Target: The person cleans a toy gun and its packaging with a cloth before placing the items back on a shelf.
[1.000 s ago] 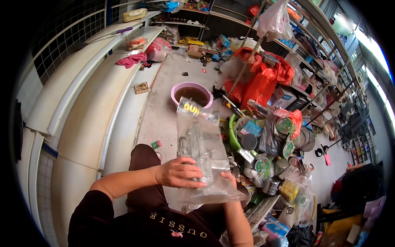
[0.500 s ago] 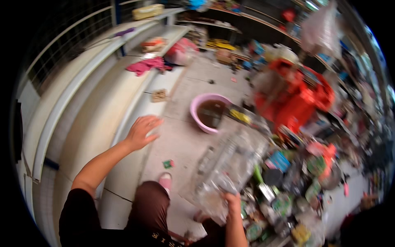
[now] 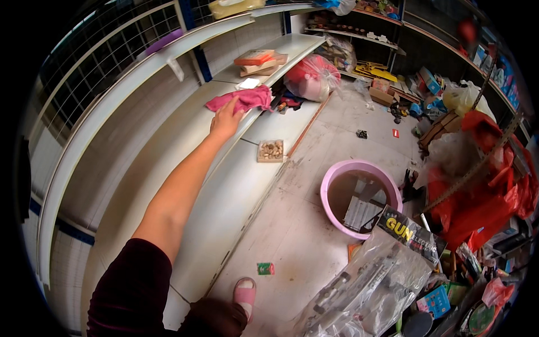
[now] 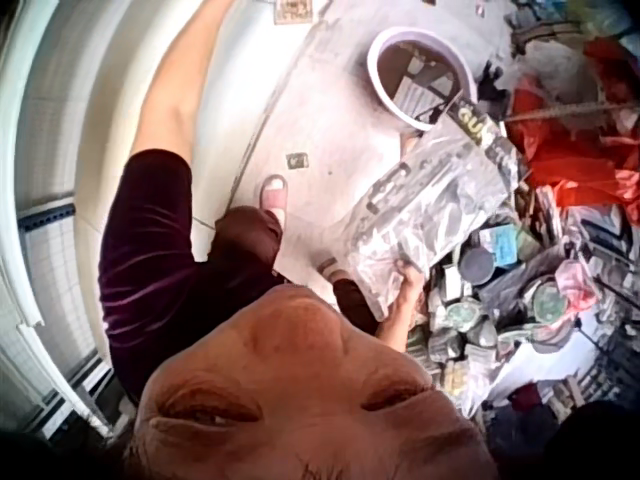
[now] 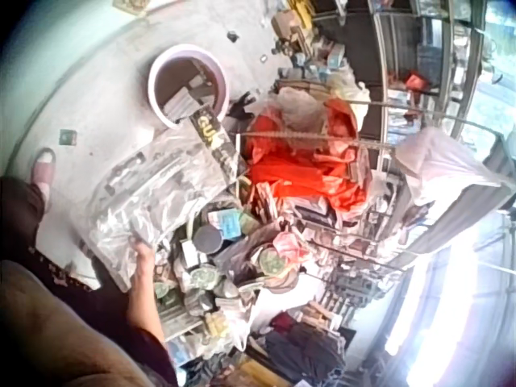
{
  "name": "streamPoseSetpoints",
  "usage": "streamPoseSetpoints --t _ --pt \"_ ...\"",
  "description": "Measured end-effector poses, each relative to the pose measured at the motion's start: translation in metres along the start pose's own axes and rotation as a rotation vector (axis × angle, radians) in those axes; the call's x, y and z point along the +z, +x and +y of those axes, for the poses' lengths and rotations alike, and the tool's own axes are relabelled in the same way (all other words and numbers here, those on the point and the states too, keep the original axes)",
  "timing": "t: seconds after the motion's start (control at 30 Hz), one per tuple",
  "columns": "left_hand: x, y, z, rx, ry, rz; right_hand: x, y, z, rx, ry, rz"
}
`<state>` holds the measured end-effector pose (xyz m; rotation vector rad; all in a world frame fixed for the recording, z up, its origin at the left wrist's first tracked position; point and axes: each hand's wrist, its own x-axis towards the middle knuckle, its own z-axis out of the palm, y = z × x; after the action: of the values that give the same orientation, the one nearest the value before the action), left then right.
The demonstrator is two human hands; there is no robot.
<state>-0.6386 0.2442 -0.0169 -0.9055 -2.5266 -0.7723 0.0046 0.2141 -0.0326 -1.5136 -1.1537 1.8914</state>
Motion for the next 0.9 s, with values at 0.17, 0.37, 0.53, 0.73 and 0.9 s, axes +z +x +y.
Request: streamPoseSetpoints --t 0.17,0.37,0.53,0.73,0.9 --pt "0.02 0.038 0.02 -0.391 0.105 -0.235 0.013 0.019 -0.021 0.055 -0.01 0.028" --pt "0.02 0.045 -0.018 -0.195 0.409 -0.158 0.024 0.034 -0.033 0.083 0.005 0.018" --pt "-0.001 0.063 -0.004 -0.235 0.287 0.212 0.017 0.026 -0.032 0.047 0.09 0.01" --pt "-0.078 0.002 0.112 -0.058 -1.174 -0.246 0.002 0.015 -0.009 0.084 0.2 -0.085" --pt "-0.116 -0.125 0.187 -0.483 -1.751 -0.614 -0.002 -0.009 0.017 0.002 0.318 -0.113"
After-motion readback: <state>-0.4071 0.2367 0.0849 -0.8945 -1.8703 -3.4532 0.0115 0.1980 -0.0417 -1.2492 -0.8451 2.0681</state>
